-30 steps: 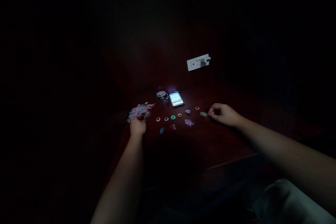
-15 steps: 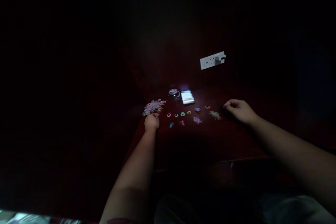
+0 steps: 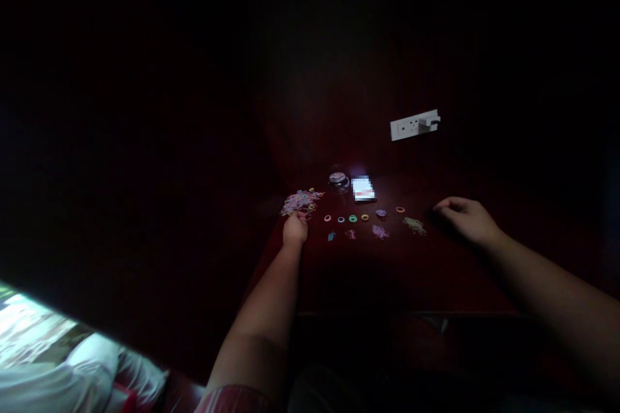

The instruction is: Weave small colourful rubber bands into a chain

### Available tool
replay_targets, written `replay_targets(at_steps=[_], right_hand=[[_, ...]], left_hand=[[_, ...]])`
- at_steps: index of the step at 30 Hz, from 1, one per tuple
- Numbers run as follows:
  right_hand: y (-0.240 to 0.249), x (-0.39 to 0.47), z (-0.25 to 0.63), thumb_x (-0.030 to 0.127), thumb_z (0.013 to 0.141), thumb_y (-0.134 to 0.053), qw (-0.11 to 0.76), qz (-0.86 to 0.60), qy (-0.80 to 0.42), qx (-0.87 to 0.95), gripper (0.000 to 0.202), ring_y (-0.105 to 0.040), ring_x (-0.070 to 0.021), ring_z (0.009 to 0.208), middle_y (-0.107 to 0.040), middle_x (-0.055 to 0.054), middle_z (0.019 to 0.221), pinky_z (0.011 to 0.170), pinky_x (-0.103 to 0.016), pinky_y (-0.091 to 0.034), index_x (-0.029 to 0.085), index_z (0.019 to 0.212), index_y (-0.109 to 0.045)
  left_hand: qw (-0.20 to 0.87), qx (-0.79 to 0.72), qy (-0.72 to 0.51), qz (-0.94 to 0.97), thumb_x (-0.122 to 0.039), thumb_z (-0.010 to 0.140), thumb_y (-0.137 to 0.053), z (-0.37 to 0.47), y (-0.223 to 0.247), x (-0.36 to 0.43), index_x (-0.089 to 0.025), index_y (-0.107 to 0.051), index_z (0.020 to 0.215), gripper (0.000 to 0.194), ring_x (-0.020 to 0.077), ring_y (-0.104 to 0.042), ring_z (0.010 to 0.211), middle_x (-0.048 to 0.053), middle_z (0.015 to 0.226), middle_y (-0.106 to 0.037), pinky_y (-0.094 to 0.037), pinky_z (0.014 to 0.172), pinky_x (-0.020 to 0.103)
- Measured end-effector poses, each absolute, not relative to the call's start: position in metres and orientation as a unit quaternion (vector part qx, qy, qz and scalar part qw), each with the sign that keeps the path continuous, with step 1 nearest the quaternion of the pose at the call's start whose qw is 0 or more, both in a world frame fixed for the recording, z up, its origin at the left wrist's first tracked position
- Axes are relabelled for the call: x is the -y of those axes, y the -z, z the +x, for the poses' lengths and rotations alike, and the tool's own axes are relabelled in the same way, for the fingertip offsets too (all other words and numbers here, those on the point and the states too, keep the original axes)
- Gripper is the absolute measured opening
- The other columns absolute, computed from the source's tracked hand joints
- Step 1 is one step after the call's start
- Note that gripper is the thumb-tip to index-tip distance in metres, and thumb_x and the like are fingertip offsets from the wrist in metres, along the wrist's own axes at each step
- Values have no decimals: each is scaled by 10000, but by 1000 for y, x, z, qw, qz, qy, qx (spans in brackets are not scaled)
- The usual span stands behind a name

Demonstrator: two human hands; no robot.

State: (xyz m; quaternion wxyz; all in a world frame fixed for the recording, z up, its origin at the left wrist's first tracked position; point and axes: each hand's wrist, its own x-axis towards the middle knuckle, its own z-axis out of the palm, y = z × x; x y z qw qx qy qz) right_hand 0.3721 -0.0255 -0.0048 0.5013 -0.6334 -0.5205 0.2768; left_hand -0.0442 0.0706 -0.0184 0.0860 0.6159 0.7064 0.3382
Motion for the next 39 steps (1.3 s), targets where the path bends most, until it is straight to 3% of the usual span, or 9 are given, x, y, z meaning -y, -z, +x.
replay_targets(at_steps=[9, 14, 22, 28, 33, 39], right_hand=[[1, 33, 365, 291, 786, -566, 488, -589, -257, 590, 134, -492, -155, 501, -591, -67, 611, 472, -292, -378, 167, 749, -602], [-2, 34, 358, 315, 797, -582, 491, -567, -202, 630, 147, -539, -182, 620, -631, -89, 741, 571, -305, -422, 171, 774, -601], [-46, 26, 296, 294, 807, -577, 350, -427, -91, 829, 152, -597, -189, 732, -645, -43, 832, 677, -303, -465, 205, 914, -638], [-37, 5, 232, 255, 795, -592, 406, -440, -14, 801, 233, -614, -229, 828, -635, -95, 997, 731, -357, -492, 190, 1017, -624], [-8, -3, 224, 232, 820, -582, 426, -418, -20, 802, 167, -615, -227, 845, -640, -77, 930, 761, -366, -504, 204, 972, -645], [-16, 1, 229, 228, 827, -604, 494, -368, -52, 786, 141, -624, -212, 817, -645, -75, 904, 731, -346, -518, 221, 960, -651]], left_hand=[[98, -609, -407, 674, -132, 831, -530, -38, 16, -57, -163, -619, 946, 149, 128, -642, 759, 47, 891, -697, -508, 783, 250], [79, -549, -447, 702, -165, 817, -537, -32, 14, -52, -171, -599, 910, 112, 132, -620, 775, 32, 884, -671, -500, 794, 256], [52, -463, -477, 745, -144, 784, -554, -13, 4, -47, -189, -565, 808, 53, 160, -625, 835, 31, 869, -669, -486, 811, 291], [45, -427, -496, 754, -121, 769, -583, -6, 1, -43, -201, -496, 733, 124, 168, -657, 849, 28, 856, -698, -497, 820, 316], [33, -400, -513, 759, -143, 787, -603, 2, -8, -32, -205, -499, 726, 136, 167, -671, 845, 31, 850, -707, -500, 825, 335], [5, -276, -524, 806, -144, 797, -635, 32, -21, -10, -206, -500, 705, 174, 152, -666, 811, 20, 826, -718, -494, 787, 327]])
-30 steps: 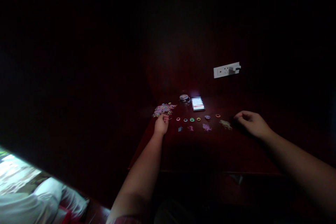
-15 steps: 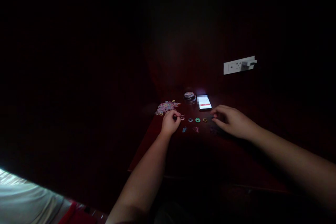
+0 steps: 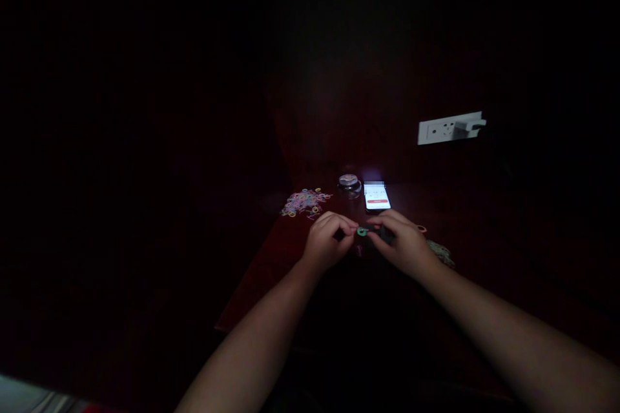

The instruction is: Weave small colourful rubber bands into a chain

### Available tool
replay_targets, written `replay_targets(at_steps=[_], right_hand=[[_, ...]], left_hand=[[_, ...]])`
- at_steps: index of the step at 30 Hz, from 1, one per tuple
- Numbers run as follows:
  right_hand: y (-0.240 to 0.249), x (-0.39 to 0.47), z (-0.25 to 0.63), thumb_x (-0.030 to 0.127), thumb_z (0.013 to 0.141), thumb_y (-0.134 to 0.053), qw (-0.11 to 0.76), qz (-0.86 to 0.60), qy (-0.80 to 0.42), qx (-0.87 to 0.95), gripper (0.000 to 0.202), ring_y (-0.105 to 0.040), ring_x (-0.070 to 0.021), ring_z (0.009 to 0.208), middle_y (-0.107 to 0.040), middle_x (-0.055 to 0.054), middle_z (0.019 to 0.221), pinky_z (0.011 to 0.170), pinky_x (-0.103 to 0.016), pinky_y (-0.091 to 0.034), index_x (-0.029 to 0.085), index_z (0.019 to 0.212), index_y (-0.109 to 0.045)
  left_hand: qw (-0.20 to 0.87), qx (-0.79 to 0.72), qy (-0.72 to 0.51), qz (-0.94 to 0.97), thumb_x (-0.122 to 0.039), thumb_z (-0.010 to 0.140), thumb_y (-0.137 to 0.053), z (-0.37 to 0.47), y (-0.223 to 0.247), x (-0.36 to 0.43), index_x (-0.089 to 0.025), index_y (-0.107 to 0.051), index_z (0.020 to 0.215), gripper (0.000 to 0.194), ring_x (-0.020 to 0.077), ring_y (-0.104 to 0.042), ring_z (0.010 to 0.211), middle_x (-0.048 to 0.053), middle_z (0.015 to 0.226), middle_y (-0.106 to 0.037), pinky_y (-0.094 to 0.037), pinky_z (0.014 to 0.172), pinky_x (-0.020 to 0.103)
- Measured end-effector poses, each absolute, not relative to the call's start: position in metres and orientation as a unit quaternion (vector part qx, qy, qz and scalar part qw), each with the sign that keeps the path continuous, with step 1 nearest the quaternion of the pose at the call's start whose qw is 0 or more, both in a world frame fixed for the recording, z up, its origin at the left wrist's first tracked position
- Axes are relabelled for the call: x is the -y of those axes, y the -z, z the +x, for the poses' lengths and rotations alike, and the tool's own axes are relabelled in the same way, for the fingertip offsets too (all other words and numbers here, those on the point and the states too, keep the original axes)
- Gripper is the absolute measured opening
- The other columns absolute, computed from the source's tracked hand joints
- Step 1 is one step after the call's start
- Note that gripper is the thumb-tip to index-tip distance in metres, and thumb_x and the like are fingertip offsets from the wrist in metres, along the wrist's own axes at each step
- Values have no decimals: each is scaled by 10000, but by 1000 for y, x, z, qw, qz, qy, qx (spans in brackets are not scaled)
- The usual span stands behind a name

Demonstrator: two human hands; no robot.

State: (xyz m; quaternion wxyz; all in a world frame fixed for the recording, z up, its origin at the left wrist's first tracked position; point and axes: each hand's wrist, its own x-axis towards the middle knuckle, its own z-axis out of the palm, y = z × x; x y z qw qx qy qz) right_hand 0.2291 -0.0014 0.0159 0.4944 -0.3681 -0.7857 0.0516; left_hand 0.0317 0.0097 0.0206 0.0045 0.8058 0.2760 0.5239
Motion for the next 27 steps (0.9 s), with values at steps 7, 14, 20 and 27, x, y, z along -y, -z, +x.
replay_targets(at_steps=[7, 14, 20, 27], right_hand=[[-26, 2, 233, 203, 823, -575, 496, -348, -62, 793, 68, -603, -198, 739, -632, -57, 790, 662, -326, -490, 224, 808, -637], [-27, 3, 239, 199, 777, -616, 446, -324, -77, 831, 97, -591, -194, 764, -631, -47, 827, 692, -324, -476, 229, 867, -636], [-30, 6, 239, 209, 837, -558, 450, -337, -83, 823, 96, -573, -174, 697, -609, -40, 743, 640, -303, -457, 217, 782, -636], [-25, 2, 242, 245, 836, -577, 452, -360, -110, 808, 112, -549, -165, 660, -592, -38, 732, 602, -293, -448, 201, 765, -653]], left_hand=[[18, -239, -505, 829, -140, 806, -636, 41, -20, -5, -204, -500, 712, 178, 131, -665, 798, 8, 834, -719, -494, 774, 311], [16, -245, -502, 830, -108, 771, -651, 40, -18, -9, -203, -511, 718, 177, 138, -659, 798, 6, 836, -714, -486, 782, 313], [21, -245, -492, 835, -119, 781, -643, 41, -15, -9, -203, -518, 725, 161, 138, -652, 800, 8, 842, -711, -486, 780, 309], [-1, -290, -460, 839, -194, 795, -640, 42, -17, -9, -205, -585, 877, 99, 178, -612, 871, 40, 896, -680, -480, 820, 340]])
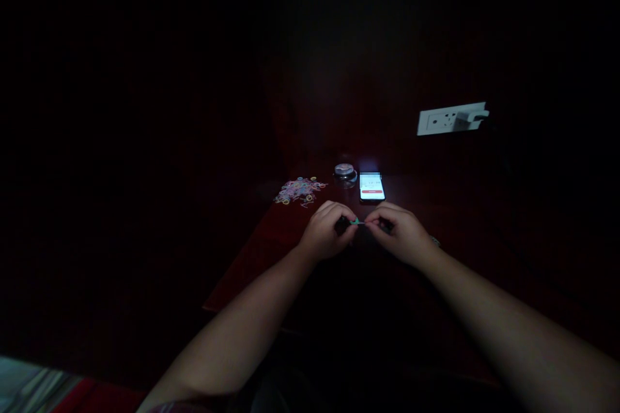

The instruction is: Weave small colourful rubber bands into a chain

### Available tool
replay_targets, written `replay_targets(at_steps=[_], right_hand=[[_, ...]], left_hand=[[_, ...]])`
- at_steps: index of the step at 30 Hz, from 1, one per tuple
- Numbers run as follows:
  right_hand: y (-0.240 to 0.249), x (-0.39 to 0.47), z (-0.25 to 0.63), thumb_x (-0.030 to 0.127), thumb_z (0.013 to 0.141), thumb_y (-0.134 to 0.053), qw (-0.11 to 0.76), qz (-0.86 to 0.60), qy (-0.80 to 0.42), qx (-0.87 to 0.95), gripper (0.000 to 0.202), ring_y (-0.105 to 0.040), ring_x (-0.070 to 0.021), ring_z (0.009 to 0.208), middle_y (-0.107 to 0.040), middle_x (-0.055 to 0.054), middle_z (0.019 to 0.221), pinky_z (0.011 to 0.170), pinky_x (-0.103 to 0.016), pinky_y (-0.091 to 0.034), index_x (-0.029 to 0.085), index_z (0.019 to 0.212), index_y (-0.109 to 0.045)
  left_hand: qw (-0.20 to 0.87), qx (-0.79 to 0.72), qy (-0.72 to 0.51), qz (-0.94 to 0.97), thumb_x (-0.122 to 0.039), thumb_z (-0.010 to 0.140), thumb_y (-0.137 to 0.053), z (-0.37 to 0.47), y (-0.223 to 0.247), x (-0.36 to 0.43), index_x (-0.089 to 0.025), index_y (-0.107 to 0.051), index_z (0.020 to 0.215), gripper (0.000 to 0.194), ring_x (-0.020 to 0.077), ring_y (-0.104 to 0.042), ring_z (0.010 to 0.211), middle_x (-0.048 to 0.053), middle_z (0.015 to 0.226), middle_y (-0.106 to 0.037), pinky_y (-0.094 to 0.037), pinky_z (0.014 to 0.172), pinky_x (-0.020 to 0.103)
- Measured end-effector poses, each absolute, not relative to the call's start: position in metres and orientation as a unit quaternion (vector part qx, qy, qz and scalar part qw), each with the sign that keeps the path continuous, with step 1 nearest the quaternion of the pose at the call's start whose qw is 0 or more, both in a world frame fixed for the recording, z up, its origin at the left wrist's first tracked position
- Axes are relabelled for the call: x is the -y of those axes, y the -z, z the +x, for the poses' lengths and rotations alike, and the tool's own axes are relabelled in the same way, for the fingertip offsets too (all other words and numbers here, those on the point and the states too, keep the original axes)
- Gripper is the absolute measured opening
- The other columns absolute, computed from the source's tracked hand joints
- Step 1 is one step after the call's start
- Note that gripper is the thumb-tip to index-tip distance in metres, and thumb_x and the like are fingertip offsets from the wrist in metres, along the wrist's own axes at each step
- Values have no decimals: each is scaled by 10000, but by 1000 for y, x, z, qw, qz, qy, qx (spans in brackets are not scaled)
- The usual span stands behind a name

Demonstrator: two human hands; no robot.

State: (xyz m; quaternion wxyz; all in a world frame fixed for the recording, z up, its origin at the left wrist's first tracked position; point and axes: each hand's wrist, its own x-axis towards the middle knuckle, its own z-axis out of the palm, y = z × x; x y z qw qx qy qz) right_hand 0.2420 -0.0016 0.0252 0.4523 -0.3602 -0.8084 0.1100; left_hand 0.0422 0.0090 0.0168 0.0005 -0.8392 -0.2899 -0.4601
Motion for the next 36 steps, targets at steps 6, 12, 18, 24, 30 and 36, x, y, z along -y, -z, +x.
replay_targets(at_steps=[6, 12, 18, 24, 30, 36], right_hand=[[-26, 1, 245, 246, 839, -567, 446, -358, -93, 815, 135, -560, -165, 679, -599, -38, 728, 638, -296, -449, 195, 763, -665], [-26, 3, 242, 194, 823, -584, 430, -358, -74, 825, 101, -568, -157, 692, -601, -31, 732, 646, -278, -437, 186, 753, -657], [-20, 2, 241, 171, 802, -604, 404, -368, -76, 834, 80, -571, -160, 705, -610, -26, 733, 670, -283, -436, 189, 747, -660], [-20, -4, 250, 215, 829, -576, 417, -395, -87, 814, 114, -572, -168, 705, -605, -41, 754, 673, -295, -439, 174, 761, -658], [-19, -8, 253, 233, 833, -558, 409, -414, -89, 808, 139, -559, -171, 696, -593, -40, 742, 647, -295, -425, 176, 746, -651], [-18, -10, 252, 216, 829, -554, 417, -418, -82, 803, 126, -553, -163, 681, -598, -34, 740, 614, -277, -410, 182, 733, -628]], left_hand=[[2, 297, 425, -855, -264, 832, -631, 44, -15, -12, -203, -642, 923, 110, 187, -601, 887, 47, 917, -687, -470, 829, 342], [-7, 307, 412, -858, -268, 884, -559, 45, -15, -13, -197, -657, 855, 124, 168, -596, 827, 38, 838, -686, -463, 810, 324], [-6, 290, 310, -905, -279, 905, -539, 32, -21, -18, -204, -691, 890, 170, 164, -597, 873, 37, 914, -698, -442, 857, 320], [-5, 301, 205, -931, -273, 902, -553, 19, -22, -24, -232, -722, 896, 174, 162, -580, 914, 16, 939, -696, -417, 871, 298], [-8, 315, 171, -934, -288, 904, -556, 21, -19, -26, -247, -730, 916, 179, 165, -580, 940, 15, 955, -698, -405, 880, 292], [-5, 319, 179, -931, -290, 894, -568, 20, -19, -27, -248, -731, 912, 169, 168, -580, 930, 16, 955, -700, -411, 872, 297]])
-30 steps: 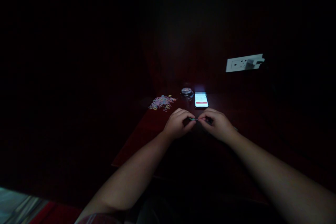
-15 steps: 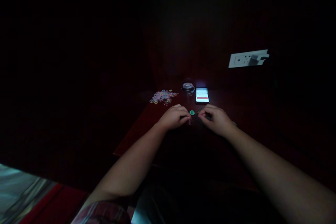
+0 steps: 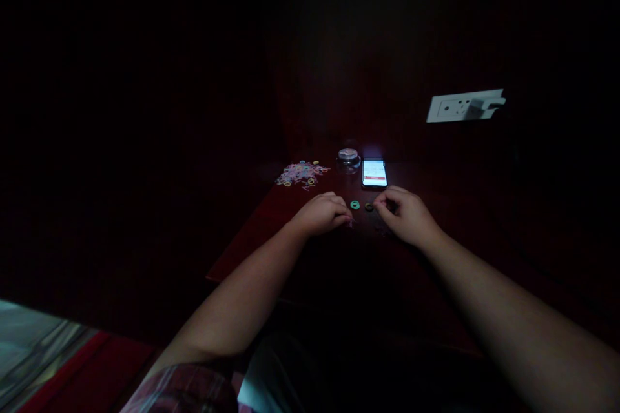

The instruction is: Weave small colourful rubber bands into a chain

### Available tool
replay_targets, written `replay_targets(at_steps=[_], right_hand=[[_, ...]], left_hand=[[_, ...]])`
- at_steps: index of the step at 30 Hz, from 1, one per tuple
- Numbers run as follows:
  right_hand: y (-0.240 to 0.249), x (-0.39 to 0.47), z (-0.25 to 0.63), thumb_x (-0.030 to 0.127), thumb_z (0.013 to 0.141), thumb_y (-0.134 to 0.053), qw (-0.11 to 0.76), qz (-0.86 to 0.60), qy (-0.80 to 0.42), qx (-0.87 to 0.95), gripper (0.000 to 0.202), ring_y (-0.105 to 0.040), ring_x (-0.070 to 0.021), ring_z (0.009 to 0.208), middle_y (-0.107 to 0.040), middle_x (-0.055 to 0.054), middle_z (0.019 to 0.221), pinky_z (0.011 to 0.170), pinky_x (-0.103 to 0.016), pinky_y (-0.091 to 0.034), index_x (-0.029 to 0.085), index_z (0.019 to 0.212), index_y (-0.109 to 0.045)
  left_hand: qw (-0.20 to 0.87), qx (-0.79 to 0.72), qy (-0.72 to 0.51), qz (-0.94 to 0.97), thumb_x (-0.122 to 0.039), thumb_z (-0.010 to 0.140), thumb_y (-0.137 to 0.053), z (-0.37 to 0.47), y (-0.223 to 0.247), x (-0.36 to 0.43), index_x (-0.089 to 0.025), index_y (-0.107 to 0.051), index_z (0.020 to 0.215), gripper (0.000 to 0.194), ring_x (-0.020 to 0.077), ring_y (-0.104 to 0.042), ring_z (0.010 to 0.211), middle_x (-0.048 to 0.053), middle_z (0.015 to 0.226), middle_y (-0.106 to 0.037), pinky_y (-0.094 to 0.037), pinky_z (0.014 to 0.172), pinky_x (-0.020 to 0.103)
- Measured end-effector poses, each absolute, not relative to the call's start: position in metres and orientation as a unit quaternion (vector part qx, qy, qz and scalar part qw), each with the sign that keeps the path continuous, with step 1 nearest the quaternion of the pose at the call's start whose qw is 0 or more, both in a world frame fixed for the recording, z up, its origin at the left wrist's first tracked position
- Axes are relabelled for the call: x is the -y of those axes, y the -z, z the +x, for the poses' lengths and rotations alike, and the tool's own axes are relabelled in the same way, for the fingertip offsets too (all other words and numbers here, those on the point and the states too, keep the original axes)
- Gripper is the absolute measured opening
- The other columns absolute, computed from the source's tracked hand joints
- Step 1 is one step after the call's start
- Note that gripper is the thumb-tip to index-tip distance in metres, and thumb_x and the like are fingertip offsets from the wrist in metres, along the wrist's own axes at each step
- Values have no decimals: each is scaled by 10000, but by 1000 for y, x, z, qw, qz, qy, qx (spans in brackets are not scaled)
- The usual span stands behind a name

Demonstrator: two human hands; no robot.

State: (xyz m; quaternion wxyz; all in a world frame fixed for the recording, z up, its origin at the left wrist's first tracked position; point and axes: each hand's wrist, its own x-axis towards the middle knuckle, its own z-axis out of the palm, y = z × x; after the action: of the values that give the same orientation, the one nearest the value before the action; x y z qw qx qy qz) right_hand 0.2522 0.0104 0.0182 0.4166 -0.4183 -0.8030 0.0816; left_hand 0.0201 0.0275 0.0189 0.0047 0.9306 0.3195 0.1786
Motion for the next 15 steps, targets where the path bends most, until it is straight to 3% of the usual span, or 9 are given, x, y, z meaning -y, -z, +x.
replay_targets(at_steps=[15], right_hand=[[-11, -10, 249, 222, 810, -632, 336, -359, -74, 868, 56, -589, -181, 788, -656, -32, 811, 746, -323, -459, 216, 809, -688]], left_hand=[[25, -297, -289, 910, -330, 905, -555, 31, -18, -20, -217, -729, 921, 208, 156, -588, 873, 33, 914, -694, -442, 831, 297]])
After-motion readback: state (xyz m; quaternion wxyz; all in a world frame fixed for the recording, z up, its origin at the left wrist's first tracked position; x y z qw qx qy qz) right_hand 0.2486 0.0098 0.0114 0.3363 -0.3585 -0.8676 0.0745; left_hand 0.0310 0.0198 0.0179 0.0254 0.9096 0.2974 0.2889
